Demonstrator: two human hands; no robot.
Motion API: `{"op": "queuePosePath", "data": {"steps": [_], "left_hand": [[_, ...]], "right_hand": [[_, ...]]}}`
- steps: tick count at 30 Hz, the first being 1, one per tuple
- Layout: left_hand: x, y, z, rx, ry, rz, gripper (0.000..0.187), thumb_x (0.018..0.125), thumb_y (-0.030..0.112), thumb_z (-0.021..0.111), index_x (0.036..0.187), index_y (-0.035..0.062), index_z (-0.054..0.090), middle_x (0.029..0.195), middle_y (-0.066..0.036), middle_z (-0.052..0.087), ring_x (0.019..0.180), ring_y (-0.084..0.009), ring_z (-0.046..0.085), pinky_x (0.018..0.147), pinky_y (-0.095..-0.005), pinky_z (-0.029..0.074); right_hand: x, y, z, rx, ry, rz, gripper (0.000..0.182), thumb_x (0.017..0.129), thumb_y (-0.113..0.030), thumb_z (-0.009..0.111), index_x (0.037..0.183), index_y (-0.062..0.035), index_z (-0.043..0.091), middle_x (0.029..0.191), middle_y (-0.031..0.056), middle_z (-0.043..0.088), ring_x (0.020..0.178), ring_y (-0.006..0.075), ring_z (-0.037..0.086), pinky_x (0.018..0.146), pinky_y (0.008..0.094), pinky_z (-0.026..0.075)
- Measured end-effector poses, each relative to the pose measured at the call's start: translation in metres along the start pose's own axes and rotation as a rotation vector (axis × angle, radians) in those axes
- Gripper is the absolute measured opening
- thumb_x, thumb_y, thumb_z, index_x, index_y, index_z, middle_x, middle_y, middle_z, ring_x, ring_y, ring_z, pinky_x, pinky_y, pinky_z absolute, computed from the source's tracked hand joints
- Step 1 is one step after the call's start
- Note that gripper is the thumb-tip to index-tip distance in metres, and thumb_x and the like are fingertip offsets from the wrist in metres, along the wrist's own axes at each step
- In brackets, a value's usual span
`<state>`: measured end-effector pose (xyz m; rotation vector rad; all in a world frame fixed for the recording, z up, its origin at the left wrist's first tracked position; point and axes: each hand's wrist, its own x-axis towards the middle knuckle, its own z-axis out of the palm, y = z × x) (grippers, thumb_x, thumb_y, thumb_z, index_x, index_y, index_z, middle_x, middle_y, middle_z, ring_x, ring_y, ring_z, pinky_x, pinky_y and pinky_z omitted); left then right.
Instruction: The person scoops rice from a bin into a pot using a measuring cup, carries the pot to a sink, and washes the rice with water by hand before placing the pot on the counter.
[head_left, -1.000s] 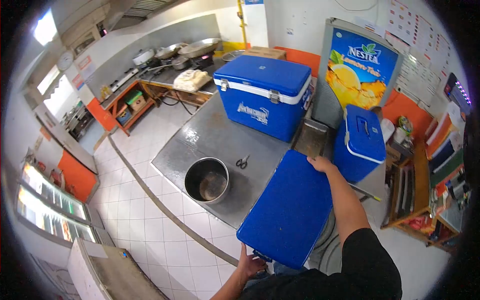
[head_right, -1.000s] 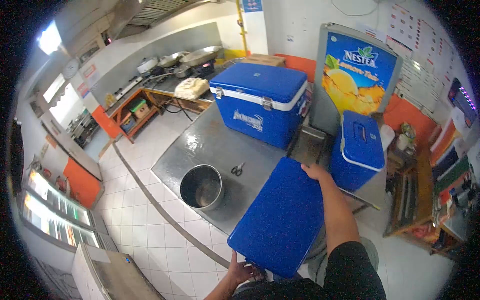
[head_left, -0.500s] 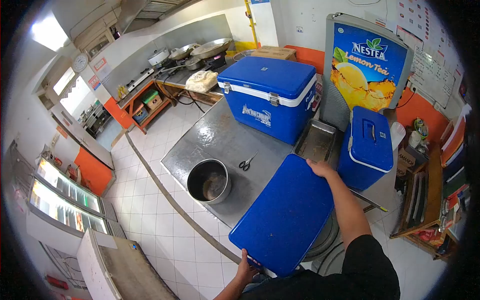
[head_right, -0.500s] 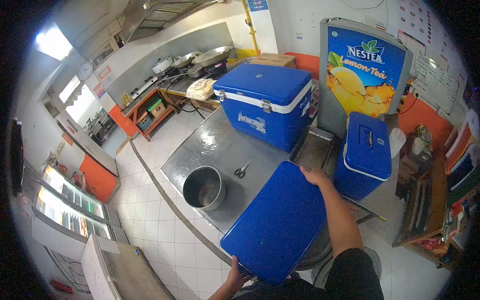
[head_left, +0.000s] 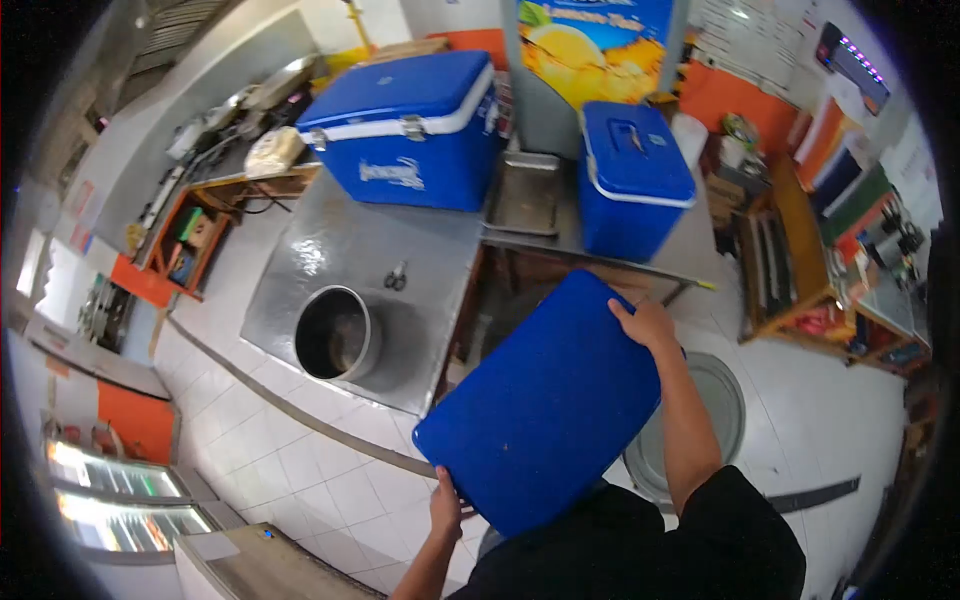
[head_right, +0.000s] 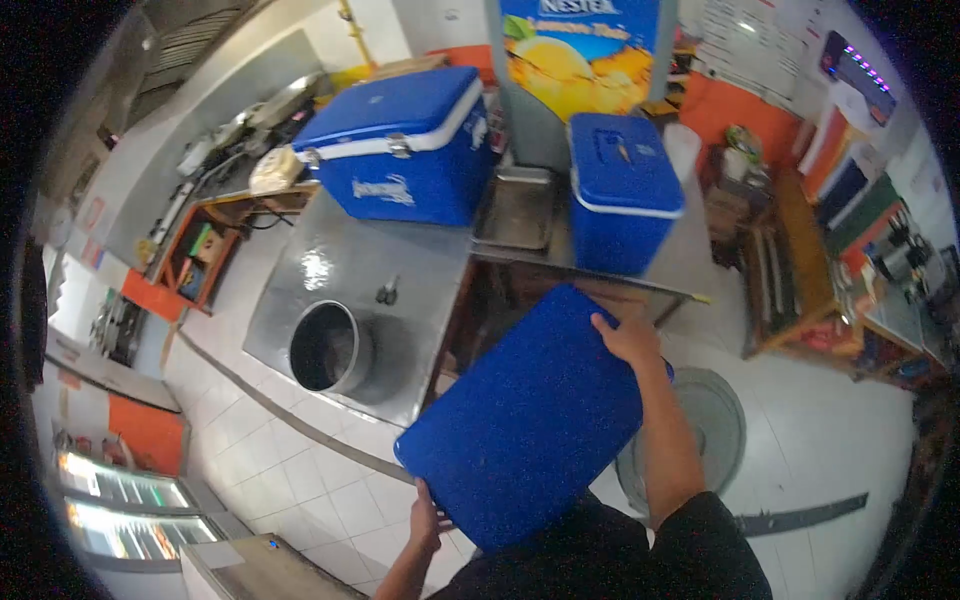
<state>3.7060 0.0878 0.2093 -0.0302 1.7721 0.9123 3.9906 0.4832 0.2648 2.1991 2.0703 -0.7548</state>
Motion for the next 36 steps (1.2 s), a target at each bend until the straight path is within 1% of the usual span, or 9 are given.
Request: {"op": "queuePosePath", "data": {"steps": [4, 7, 11, 14, 20, 24, 25, 32, 36], "left_hand": [[-0.006, 0.022, 0.025, 0.215, -0.132, 0.152, 0.096, 0.087, 0.080, 0.042, 0.127, -0.0073, 0.050, 0.112, -0.025, 0.062, 0.094, -0.0352, 0.067, 0.078, -0.0517, 0.057], [0.001, 0.036, 0.060, 0.558, -0.129, 0.380, 0.080, 0.092, 0.072, 0.044, 0.101, -0.0057, 0.060, 0.093, -0.025, 0.067, 0.090, -0.0299, 0.069, 0.065, -0.0395, 0.056], [-0.037, 0.073, 0.139, 0.725, -0.326, 0.343, 0.095, 0.080, 0.082, 0.052, 0.108, -0.0086, 0.062, 0.091, -0.027, 0.069, 0.085, -0.0346, 0.070, 0.072, -0.0426, 0.055], [-0.030, 0.075, 0.215, 0.860, -0.467, 0.494, 0.102, 0.076, 0.084, 0.054, 0.107, -0.0123, 0.061, 0.086, -0.024, 0.069, 0.076, -0.0326, 0.071, 0.070, -0.0407, 0.056], [-0.033, 0.057, 0.358, 1.071, -0.661, 0.339, 0.112, 0.070, 0.089, 0.054, 0.105, -0.0166, 0.060, 0.084, -0.025, 0.069, 0.085, -0.0351, 0.071, 0.075, -0.0422, 0.056], [-0.026, 0.008, 0.382, 1.079, -0.614, 0.466, 0.101, 0.077, 0.079, 0.058, 0.126, -0.0095, 0.054, 0.115, -0.029, 0.065, 0.111, -0.0386, 0.063, 0.101, -0.0451, 0.045], [-0.035, 0.010, 0.383, 1.115, -0.614, 0.343, 0.102, 0.077, 0.078, 0.060, 0.129, -0.0095, 0.052, 0.123, -0.030, 0.061, 0.117, -0.0408, 0.060, 0.102, -0.0440, 0.045], [-0.034, -0.008, 0.386, 1.197, -0.814, 0.264, 0.102, 0.076, 0.080, 0.060, 0.126, -0.0087, 0.053, 0.113, -0.027, 0.065, 0.108, -0.0385, 0.064, 0.096, -0.0443, 0.048], [0.077, -0.057, 0.346, 1.037, -1.074, 0.354, 0.078, 0.082, 0.071, 0.062, 0.110, -0.0018, 0.064, 0.090, -0.017, 0.070, 0.081, -0.0274, 0.069, 0.074, -0.0376, 0.055]], "right_hand": [[-0.058, 0.104, -0.013, 0.036, 0.123, 0.262, 0.099, 0.086, -0.079, 0.041, 0.118, 0.0123, 0.063, 0.117, 0.0333, 0.063, 0.116, 0.0435, 0.060, 0.101, 0.0477, 0.045], [-0.099, 0.182, -0.026, 0.071, 0.236, 0.418, 0.101, 0.085, -0.080, 0.039, 0.110, 0.0135, 0.065, 0.112, 0.0341, 0.065, 0.112, 0.0447, 0.062, 0.099, 0.0479, 0.046], [-0.143, 0.271, -0.053, 0.090, 0.325, 0.620, 0.103, 0.084, -0.083, 0.037, 0.110, 0.0127, 0.066, 0.113, 0.0347, 0.064, 0.113, 0.0448, 0.061, 0.099, 0.0483, 0.046], [-0.150, 0.345, -0.066, 0.095, 0.388, 0.733, 0.105, 0.084, -0.084, 0.036, 0.110, 0.0127, 0.066, 0.113, 0.0349, 0.064, 0.113, 0.0445, 0.061, 0.099, 0.0485, 0.046], [-0.132, 0.474, -0.075, 0.001, 0.382, 0.901, 0.100, 0.086, -0.081, 0.036, 0.110, 0.0108, 0.067, 0.114, 0.0320, 0.065, 0.112, 0.0424, 0.062, 0.098, 0.0487, 0.047], [-0.128, 0.503, -0.074, -0.051, 0.418, 0.875, 0.090, 0.089, -0.076, 0.038, 0.113, 0.0059, 0.068, 0.110, 0.0291, 0.067, 0.106, 0.0428, 0.064, 0.093, 0.0502, 0.049], [-0.125, 0.506, -0.071, -0.069, 0.461, 0.855, 0.088, 0.090, -0.075, 0.038, 0.113, 0.0047, 0.068, 0.108, 0.0284, 0.067, 0.104, 0.0431, 0.065, 0.092, 0.0507, 0.049], [-0.096, 0.509, -0.067, -0.114, 0.636, 0.772, 0.074, 0.097, -0.065, 0.036, 0.110, -0.0002, 0.068, 0.104, 0.0247, 0.068, 0.099, 0.0431, 0.065, 0.085, 0.0528, 0.051], [-0.087, 0.516, -0.064, -0.138, 0.637, 0.774, 0.070, 0.098, -0.063, 0.036, 0.118, -0.0021, 0.065, 0.107, 0.0228, 0.068, 0.100, 0.0425, 0.065, 0.084, 0.0522, 0.051]]}}
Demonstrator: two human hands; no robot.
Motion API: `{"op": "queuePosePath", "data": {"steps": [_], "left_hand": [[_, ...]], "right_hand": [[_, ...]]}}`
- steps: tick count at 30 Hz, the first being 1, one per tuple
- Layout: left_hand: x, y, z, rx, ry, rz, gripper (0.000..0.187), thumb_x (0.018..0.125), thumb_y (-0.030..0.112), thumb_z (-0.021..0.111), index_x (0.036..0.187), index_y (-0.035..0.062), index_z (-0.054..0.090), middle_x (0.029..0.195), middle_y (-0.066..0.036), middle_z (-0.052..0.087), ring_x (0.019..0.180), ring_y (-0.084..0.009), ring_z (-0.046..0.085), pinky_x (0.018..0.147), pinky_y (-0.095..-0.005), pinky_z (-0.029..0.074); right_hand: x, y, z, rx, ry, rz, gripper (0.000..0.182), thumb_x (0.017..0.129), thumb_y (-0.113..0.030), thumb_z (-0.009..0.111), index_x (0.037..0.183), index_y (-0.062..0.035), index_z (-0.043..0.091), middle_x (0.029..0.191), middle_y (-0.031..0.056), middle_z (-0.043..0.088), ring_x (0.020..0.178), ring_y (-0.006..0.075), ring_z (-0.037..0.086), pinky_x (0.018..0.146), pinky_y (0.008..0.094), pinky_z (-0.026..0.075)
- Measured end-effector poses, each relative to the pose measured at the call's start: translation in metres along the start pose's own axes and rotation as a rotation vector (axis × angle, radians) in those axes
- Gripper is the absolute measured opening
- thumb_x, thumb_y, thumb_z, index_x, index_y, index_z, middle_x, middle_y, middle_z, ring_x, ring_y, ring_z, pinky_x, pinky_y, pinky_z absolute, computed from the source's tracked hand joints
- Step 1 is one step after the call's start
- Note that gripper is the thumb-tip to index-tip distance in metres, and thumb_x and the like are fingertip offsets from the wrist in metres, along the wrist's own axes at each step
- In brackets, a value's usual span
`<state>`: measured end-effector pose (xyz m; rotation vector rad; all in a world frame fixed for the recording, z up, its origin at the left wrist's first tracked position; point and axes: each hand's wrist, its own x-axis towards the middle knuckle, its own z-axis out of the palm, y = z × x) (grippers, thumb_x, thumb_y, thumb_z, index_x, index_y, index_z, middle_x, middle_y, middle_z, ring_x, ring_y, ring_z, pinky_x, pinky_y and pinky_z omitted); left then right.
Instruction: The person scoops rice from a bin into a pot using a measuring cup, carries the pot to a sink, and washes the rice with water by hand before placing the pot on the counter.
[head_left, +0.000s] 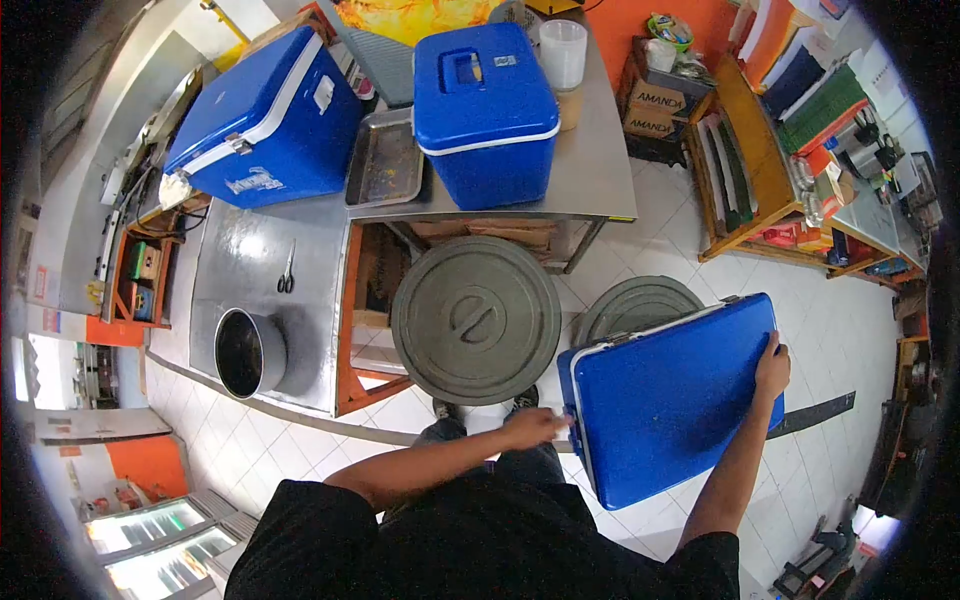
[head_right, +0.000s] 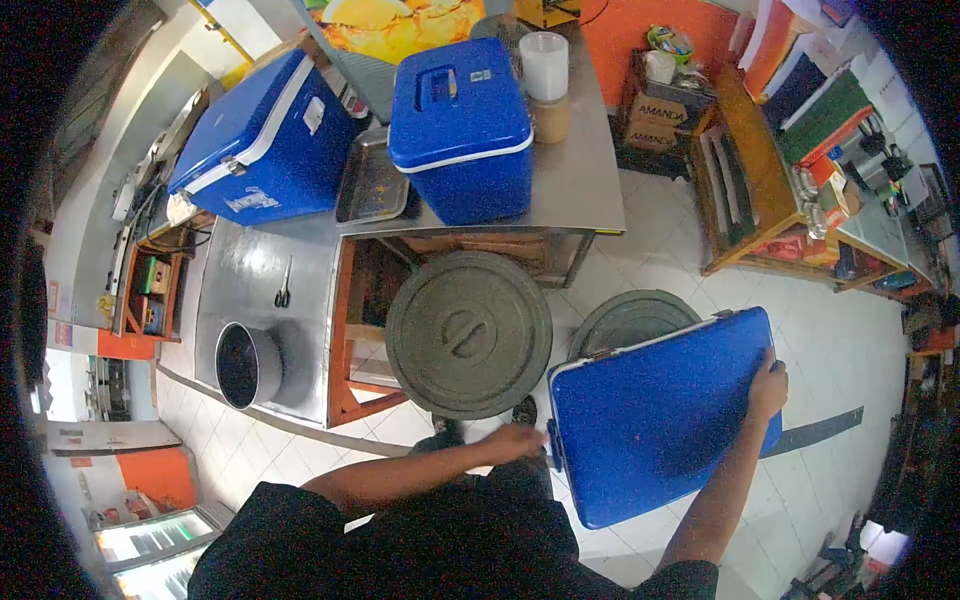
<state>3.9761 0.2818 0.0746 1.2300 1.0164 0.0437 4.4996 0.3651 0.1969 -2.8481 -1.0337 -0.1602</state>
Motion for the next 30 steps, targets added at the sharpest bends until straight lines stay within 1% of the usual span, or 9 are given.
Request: {"op": "queuePosePath", "data": {"steps": [5, 6, 8, 13, 17, 22, 24, 27, 30], "left_hand": [[0.002, -0.214, -0.093, -0.682, 0.764, -0.838, 0.049, 0.094, 0.036, 0.063, 0.130, 0.0026, 0.057, 0.105, -0.014, 0.067, 0.077, -0.0218, 0.068, 0.059, -0.0296, 0.054], [0.002, -0.281, -0.118, -0.436, 0.595, -0.756, 0.057, 0.092, 0.040, 0.065, 0.135, 0.0041, 0.053, 0.111, -0.016, 0.065, 0.083, -0.0243, 0.068, 0.064, -0.0345, 0.055], [-0.013, -0.297, -0.137, -0.950, 0.687, -0.861, 0.077, 0.085, 0.051, 0.070, 0.144, 0.0100, 0.043, 0.126, -0.016, 0.059, 0.111, -0.0305, 0.060, 0.093, -0.0530, 0.050], [-0.021, -0.298, -0.128, -0.964, 0.591, -0.423, 0.068, 0.082, 0.038, 0.071, 0.139, 0.0141, 0.043, 0.127, -0.009, 0.055, 0.109, -0.0276, 0.053, 0.097, -0.0532, 0.039], [-0.023, -0.305, -0.117, -1.472, 0.713, -0.459, 0.057, 0.084, 0.030, 0.072, 0.131, 0.0149, 0.042, 0.111, -0.004, 0.055, 0.095, -0.0217, 0.055, 0.085, -0.0464, 0.044], [-0.112, -0.165, -0.143, -1.254, 0.653, -0.165, 0.050, 0.094, 0.017, 0.065, 0.134, 0.0144, 0.035, 0.120, -0.008, 0.056, 0.092, -0.0205, 0.061, 0.067, -0.0336, 0.052], [-0.141, -0.112, -0.178, -1.175, 0.630, 0.130, 0.059, 0.095, 0.012, 0.065, 0.139, 0.0145, 0.026, 0.120, -0.011, 0.056, 0.090, -0.0208, 0.062, 0.068, -0.0349, 0.054], [-0.169, -0.016, -0.252, -0.986, 0.842, 0.302, 0.078, 0.094, 0.004, 0.064, 0.148, 0.0169, 0.009, 0.110, -0.016, 0.059, 0.077, -0.0202, 0.063, 0.068, -0.0357, 0.057], [-0.170, 0.040, -0.313, -0.897, 0.929, 0.468, 0.080, 0.093, -0.001, 0.064, 0.151, 0.0135, 0.013, 0.093, -0.012, 0.063, 0.073, -0.0192, 0.064, 0.068, -0.0322, 0.055]], "right_hand": [[-0.061, -0.058, -0.043, 0.138, 0.386, -0.235, 0.049, 0.097, -0.040, 0.057, 0.125, 0.0002, 0.059, 0.118, 0.0222, 0.063, 0.109, 0.0413, 0.060, 0.091, 0.0498, 0.049], [-0.081, -0.075, -0.054, 0.253, 0.461, -0.347, 0.046, 0.096, -0.034, 0.062, 0.125, 0.0010, 0.058, 0.120, 0.0220, 0.062, 0.111, 0.0403, 0.059, 0.093, 0.0490, 0.048], [-0.168, -0.153, -0.103, 0.513, 0.372, -0.517, 0.039, 0.092, -0.018, 0.066, 0.124, 0.0031, 0.058, 0.120, 0.0214, 0.061, 0.114, 0.0391, 0.056, 0.097, 0.0473, 0.045], [-0.381, -0.258, -0.128, 0.663, -0.348, -1.246, 0.032, 0.074, -0.008, 0.072, 0.105, -0.0045, 0.063, 0.111, 0.0156, 0.064, 0.103, 0.0353, 0.061, 0.088, 0.0472, 0.047], [-0.494, -0.267, -0.026, 0.791, -0.783, -0.829, 0.032, 0.081, -0.011, 0.072, 0.110, -0.0028, 0.059, 0.106, 0.0149, 0.066, 0.100, 0.0296, 0.064, 0.088, 0.0420, 0.049], [-0.510, -0.207, 0.148, 1.231, -0.972, 0.761, 0.041, 0.093, -0.034, 0.056, 0.124, -0.0081, 0.052, 0.109, 0.0144, 0.067, 0.094, 0.0273, 0.066, 0.078, 0.0419, 0.050], [-0.509, -0.194, 0.183, 1.244, -1.096, 0.653, 0.046, 0.096, -0.045, 0.047, 0.126, -0.0110, 0.050, 0.110, 0.0150, 0.067, 0.093, 0.0272, 0.066, 0.072, 0.0413, 0.049], [-0.515, -0.216, 0.202, 0.887, -1.161, 0.651, 0.047, 0.090, -0.033, 0.066, 0.129, -0.0146, 0.046, 0.116, 0.0147, 0.061, 0.101, 0.0308, 0.063, 0.071, 0.0446, 0.048], [-0.524, -0.248, 0.267, 0.423, -0.742, 0.660, 0.065, 0.083, -0.032, 0.074, 0.136, -0.0172, 0.037, 0.124, 0.0160, 0.053, 0.106, 0.0350, 0.059, 0.077, 0.0496, 0.049]]}}
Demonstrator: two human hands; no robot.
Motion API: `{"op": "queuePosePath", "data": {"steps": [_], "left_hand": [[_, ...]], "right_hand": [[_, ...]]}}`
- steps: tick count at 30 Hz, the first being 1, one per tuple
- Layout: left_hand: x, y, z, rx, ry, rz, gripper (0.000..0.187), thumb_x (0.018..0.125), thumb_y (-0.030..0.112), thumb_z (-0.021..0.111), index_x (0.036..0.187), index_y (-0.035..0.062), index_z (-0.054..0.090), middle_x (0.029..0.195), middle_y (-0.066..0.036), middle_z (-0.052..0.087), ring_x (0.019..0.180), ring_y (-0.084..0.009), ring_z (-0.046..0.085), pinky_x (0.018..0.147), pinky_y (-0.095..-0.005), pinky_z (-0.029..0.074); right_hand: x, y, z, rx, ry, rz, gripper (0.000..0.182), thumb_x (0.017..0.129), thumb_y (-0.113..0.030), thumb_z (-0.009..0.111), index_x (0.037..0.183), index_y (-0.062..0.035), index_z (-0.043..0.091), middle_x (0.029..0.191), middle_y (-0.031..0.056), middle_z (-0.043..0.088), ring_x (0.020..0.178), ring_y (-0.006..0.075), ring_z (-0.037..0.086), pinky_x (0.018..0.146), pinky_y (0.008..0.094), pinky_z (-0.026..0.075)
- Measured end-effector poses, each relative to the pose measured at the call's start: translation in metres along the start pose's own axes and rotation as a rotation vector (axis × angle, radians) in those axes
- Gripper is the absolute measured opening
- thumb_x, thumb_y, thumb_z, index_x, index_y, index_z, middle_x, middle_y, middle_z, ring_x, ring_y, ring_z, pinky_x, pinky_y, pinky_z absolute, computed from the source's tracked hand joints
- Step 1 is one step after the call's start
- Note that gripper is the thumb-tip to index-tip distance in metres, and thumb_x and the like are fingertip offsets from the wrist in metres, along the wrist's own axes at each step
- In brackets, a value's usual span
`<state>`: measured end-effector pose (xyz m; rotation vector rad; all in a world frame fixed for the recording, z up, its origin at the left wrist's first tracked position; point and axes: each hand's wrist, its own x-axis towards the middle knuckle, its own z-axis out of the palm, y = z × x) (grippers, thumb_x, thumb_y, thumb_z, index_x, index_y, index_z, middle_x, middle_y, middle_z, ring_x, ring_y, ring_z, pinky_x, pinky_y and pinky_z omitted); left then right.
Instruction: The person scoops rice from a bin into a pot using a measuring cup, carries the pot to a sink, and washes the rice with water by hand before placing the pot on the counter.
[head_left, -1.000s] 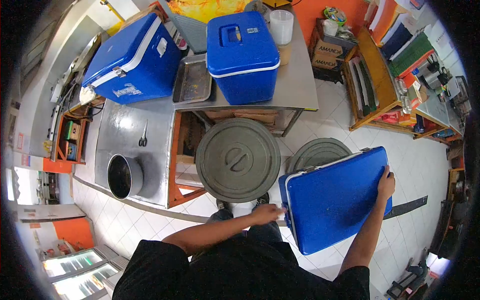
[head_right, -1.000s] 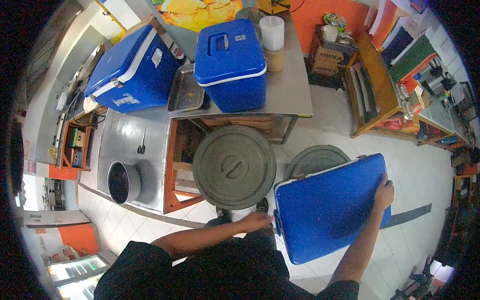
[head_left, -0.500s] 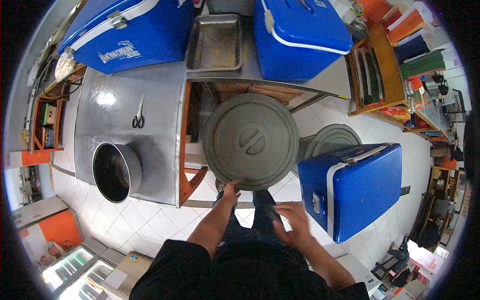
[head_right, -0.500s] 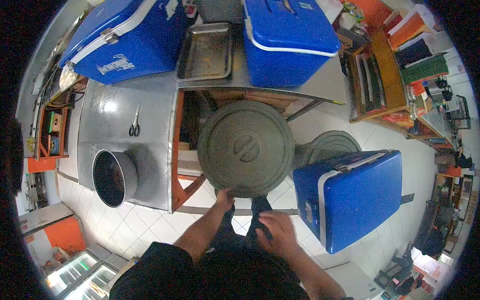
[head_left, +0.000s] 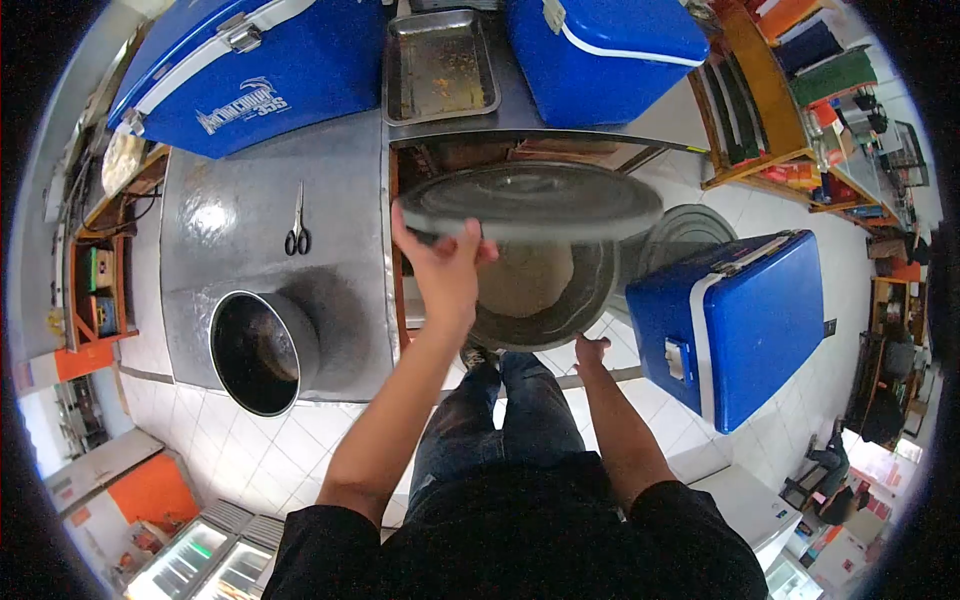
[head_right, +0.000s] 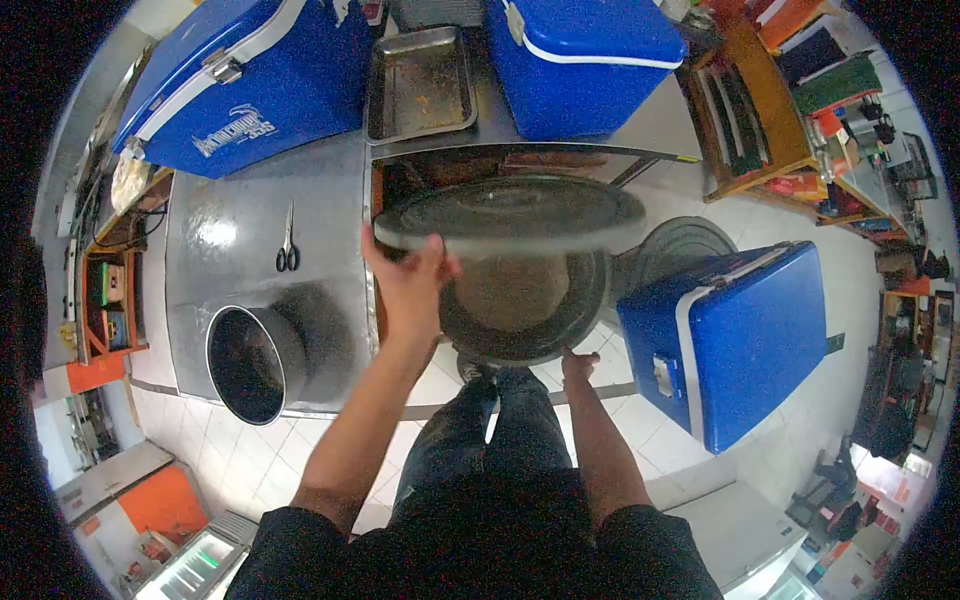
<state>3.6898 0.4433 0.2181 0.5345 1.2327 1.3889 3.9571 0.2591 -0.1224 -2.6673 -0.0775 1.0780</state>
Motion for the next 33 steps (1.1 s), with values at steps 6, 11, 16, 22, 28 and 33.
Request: {"op": "queuePosePath", "data": {"steps": [6, 11, 16, 22, 28, 33], "left_hand": [[0.074, 0.001, -0.014, 0.735, -0.206, 0.577, 0.045, 0.082, 0.008, 0.077, 0.125, 0.0113, 0.062, 0.085, -0.011, 0.072, 0.073, -0.0160, 0.069, 0.065, -0.0275, 0.053], [0.106, -0.003, -0.022, 1.210, 0.048, 0.901, 0.043, 0.069, 0.019, 0.086, 0.109, 0.0155, 0.072, 0.064, -0.006, 0.064, 0.055, -0.0191, 0.061, 0.052, -0.0307, 0.047], [0.127, 0.017, -0.014, 1.506, 0.133, 1.121, 0.042, 0.066, 0.018, 0.086, 0.106, 0.0089, 0.074, 0.092, -0.011, 0.065, 0.081, -0.0200, 0.062, 0.070, -0.0308, 0.048], [0.189, -0.024, -0.020, 0.877, -0.154, 1.228, 0.055, 0.083, 0.009, 0.077, 0.132, -0.0014, 0.055, 0.125, -0.013, 0.061, 0.112, -0.0223, 0.059, 0.099, -0.0339, 0.044], [0.198, -0.020, -0.035, 0.839, -0.205, 1.213, 0.055, 0.085, 0.006, 0.075, 0.135, -0.0018, 0.051, 0.126, -0.011, 0.060, 0.114, -0.0209, 0.058, 0.101, -0.0336, 0.043], [0.208, -0.013, -0.034, 0.894, -0.229, 1.184, 0.054, 0.086, 0.004, 0.073, 0.134, -0.0017, 0.051, 0.126, -0.011, 0.059, 0.114, -0.0199, 0.057, 0.101, -0.0333, 0.043]], "right_hand": [[-0.059, -0.055, 0.040, -0.681, 0.220, -0.951, 0.073, 0.081, -0.029, 0.075, 0.140, -0.0104, 0.036, 0.133, 0.0217, 0.049, 0.116, 0.0470, 0.053, 0.095, 0.0545, 0.047], [0.015, -0.061, 0.130, -0.527, -0.293, -0.923, 0.069, 0.085, -0.026, 0.073, 0.139, -0.0041, 0.036, 0.135, 0.0272, 0.051, 0.120, 0.0439, 0.055, 0.098, 0.0544, 0.048], [0.081, -0.106, 0.210, -0.062, -0.445, -0.269, 0.073, 0.092, -0.024, 0.066, 0.148, 0.0004, 0.026, 0.140, 0.0263, 0.049, 0.124, 0.0405, 0.054, 0.098, 0.0523, 0.049], [0.144, -0.154, 0.266, -0.022, -0.672, -0.117, 0.070, 0.094, -0.025, 0.064, 0.149, -0.0020, 0.028, 0.141, 0.0220, 0.048, 0.127, 0.0393, 0.050, 0.100, 0.0508, 0.046], [0.166, -0.156, 0.303, -0.291, -0.333, -0.583, 0.069, 0.089, -0.029, 0.070, 0.142, -0.0031, 0.034, 0.140, 0.0205, 0.047, 0.130, 0.0398, 0.045, 0.104, 0.0500, 0.042], [0.160, -0.147, 0.256, -0.544, 0.061, -1.080, 0.068, 0.086, -0.032, 0.075, 0.137, -0.0040, 0.040, 0.139, 0.0193, 0.045, 0.133, 0.0401, 0.041, 0.107, 0.0494, 0.040]]}}
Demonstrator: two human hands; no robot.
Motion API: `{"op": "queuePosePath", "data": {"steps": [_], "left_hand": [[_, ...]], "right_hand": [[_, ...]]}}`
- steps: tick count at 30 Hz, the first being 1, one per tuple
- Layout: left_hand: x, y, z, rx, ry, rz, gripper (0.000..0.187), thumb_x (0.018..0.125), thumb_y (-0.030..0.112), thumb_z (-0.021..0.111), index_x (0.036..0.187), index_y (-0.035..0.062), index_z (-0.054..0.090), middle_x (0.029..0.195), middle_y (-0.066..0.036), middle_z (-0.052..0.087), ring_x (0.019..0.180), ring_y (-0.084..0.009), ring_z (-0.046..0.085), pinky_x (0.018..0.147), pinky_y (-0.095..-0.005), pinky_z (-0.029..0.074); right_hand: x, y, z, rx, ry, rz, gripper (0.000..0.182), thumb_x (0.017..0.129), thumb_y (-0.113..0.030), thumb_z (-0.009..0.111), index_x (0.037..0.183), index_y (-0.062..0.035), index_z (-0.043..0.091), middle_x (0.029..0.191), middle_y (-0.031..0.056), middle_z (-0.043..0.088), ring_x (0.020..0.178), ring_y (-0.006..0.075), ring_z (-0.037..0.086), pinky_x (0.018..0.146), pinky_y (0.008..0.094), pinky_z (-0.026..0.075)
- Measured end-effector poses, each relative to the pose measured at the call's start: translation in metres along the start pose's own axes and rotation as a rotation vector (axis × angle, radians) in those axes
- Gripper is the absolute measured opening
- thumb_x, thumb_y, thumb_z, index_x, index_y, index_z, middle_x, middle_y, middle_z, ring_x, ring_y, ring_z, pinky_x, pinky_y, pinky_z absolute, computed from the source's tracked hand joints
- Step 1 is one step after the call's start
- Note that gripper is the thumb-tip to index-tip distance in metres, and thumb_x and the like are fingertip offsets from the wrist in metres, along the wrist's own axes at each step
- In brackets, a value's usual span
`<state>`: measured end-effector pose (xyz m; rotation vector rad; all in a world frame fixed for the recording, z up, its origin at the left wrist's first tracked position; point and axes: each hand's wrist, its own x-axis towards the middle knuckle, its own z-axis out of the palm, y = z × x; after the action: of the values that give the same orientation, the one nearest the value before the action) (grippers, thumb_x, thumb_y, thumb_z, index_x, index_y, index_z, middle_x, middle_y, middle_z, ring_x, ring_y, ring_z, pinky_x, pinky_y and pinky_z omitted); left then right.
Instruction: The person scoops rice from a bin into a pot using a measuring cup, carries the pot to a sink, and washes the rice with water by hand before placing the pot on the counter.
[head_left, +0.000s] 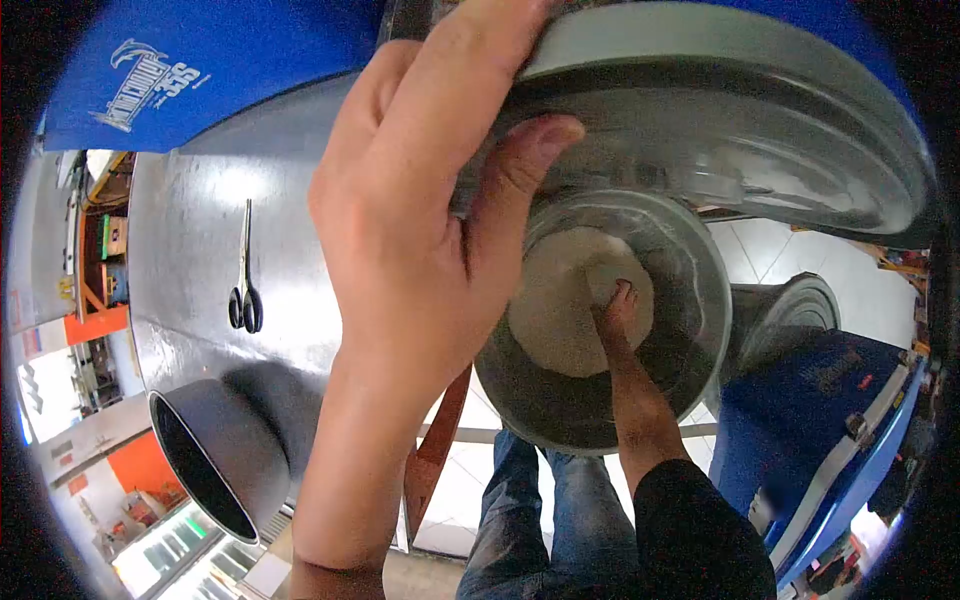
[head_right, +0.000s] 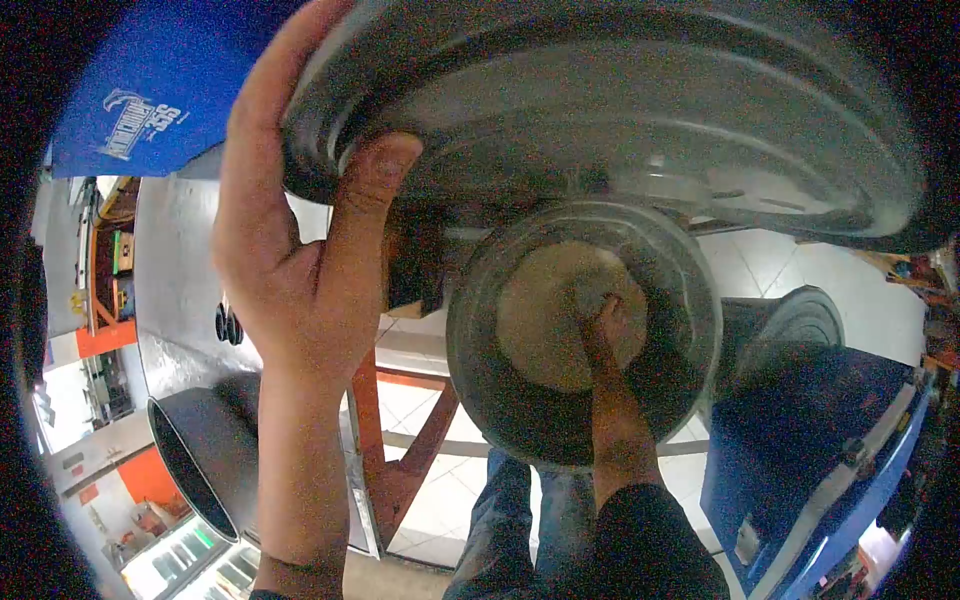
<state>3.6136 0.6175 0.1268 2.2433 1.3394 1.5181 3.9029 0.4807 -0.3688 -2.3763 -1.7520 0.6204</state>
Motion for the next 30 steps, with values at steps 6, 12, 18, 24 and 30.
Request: {"op": "queuePosePath", "data": {"steps": [6, 12, 18, 24, 30], "left_hand": [[0.009, 0.000, 0.001, 0.036, -0.088, 0.016, 0.052, 0.087, 0.002, 0.072, 0.134, -0.0015, 0.050, 0.125, -0.010, 0.058, 0.114, -0.0187, 0.056, 0.101, -0.0329, 0.042], [-0.001, 0.034, -0.002, 0.212, -0.092, -0.126, 0.034, 0.082, -0.001, 0.066, 0.115, -0.0007, 0.059, 0.110, -0.018, 0.065, 0.103, -0.0327, 0.063, 0.095, -0.0390, 0.045], [-0.016, 0.051, -0.011, 0.192, -0.197, -0.203, 0.033, 0.074, -0.009, 0.060, 0.104, 0.0005, 0.052, 0.096, -0.017, 0.057, 0.088, -0.0321, 0.057, 0.084, -0.0368, 0.046], [-0.010, 0.073, -0.027, 0.223, -0.419, -0.288, 0.037, 0.086, -0.004, 0.058, 0.121, 0.0001, 0.047, 0.112, -0.022, 0.054, 0.105, -0.0385, 0.054, 0.097, -0.0430, 0.040], [-0.002, 0.079, -0.033, 0.164, -0.474, -0.299, 0.037, 0.099, 0.015, 0.047, 0.131, -0.0033, 0.043, 0.124, -0.024, 0.050, 0.118, -0.0410, 0.049, 0.105, -0.0457, 0.035]], "right_hand": [[-0.039, -0.033, 0.025, -0.014, -0.099, -0.017, 0.079, 0.081, -0.037, 0.078, 0.141, -0.0025, 0.039, 0.135, 0.0207, 0.050, 0.124, 0.0374, 0.050, 0.098, 0.0485, 0.046], [-0.039, -0.035, 0.066, 0.507, -0.619, 0.204, 0.090, 0.077, -0.041, 0.081, 0.146, -0.0010, 0.038, 0.132, 0.0222, 0.055, 0.116, 0.0346, 0.059, 0.089, 0.0476, 0.053], [-0.065, -0.011, -0.028, 1.296, -0.736, 0.375, 0.056, 0.087, -0.025, 0.070, 0.134, -0.0001, 0.053, 0.119, 0.0162, 0.063, 0.100, 0.0290, 0.067, 0.078, 0.0420, 0.059], [-0.117, 0.003, -0.078, 1.369, -0.456, -0.004, 0.050, 0.087, -0.020, 0.066, 0.132, -0.0013, 0.057, 0.122, 0.0135, 0.062, 0.111, 0.0300, 0.063, 0.089, 0.0472, 0.057], [-0.174, -0.003, -0.206, 1.689, -0.456, 0.343, 0.052, 0.084, -0.011, 0.071, 0.133, -0.0015, 0.056, 0.126, 0.0147, 0.060, 0.113, 0.0321, 0.062, 0.088, 0.0464, 0.059]]}}
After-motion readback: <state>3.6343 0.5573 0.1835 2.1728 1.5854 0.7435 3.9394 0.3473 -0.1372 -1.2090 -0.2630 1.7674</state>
